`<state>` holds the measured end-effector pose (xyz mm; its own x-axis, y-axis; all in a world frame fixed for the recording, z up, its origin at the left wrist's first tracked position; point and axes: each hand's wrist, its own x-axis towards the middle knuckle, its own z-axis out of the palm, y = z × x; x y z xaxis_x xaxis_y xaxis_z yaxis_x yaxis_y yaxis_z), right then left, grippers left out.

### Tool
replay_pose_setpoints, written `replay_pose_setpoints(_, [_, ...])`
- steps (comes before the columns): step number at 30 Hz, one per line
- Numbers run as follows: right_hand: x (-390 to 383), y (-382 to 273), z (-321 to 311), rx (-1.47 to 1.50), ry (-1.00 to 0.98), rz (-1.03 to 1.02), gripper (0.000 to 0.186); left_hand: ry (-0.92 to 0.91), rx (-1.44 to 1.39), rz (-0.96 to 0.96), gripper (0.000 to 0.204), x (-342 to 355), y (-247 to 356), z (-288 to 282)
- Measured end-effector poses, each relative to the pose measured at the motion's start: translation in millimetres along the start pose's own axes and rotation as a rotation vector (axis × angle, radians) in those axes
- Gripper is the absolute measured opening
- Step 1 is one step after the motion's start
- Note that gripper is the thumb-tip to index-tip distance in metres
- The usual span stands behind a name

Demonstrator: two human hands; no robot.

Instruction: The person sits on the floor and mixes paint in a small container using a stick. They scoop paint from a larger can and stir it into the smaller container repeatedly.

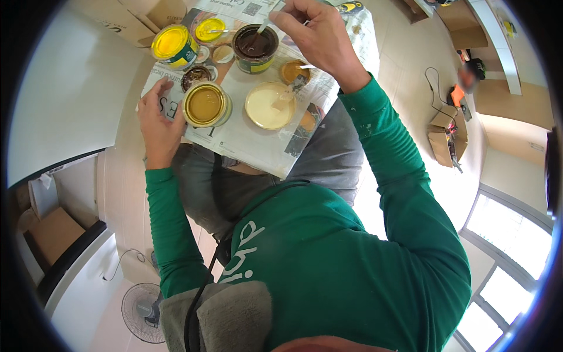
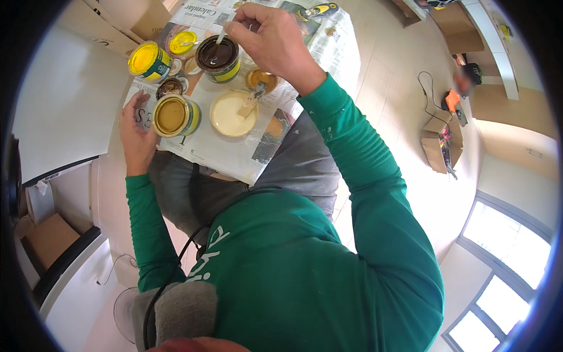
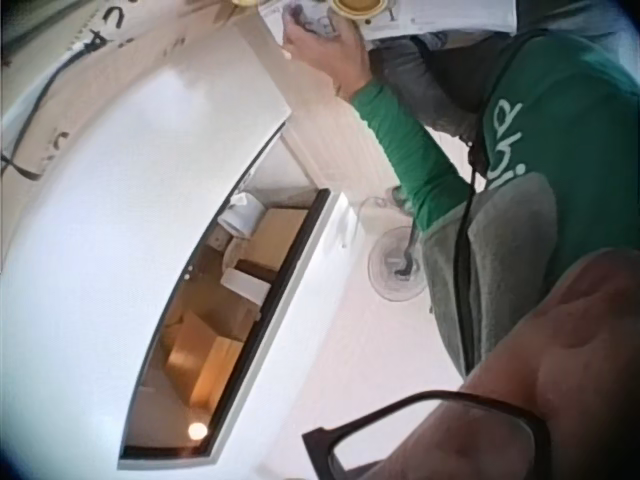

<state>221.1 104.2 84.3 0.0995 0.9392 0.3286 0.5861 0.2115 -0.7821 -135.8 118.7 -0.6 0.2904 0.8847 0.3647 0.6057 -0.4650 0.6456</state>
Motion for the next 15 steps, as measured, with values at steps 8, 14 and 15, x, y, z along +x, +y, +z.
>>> replay_pose_setpoints(8, [-2, 5, -7, -0.059, 0.005, 0.007, 0.029, 0.249, -0.142, -0.115, 0.049, -25, 10, 6])
replay_pose_setpoints(14, [-4, 1, 1, 0.055, -0.006, 0.047, 0.031, 0.313, -0.193, -0.085, 0.091, -99, 48, 30])
replay_pose_setpoints(15, [0, 9, 1, -0.024, 0.028, 0.017, 0.031, 0.297, -0.205, -0.132, 0.098, -97, 59, 36])
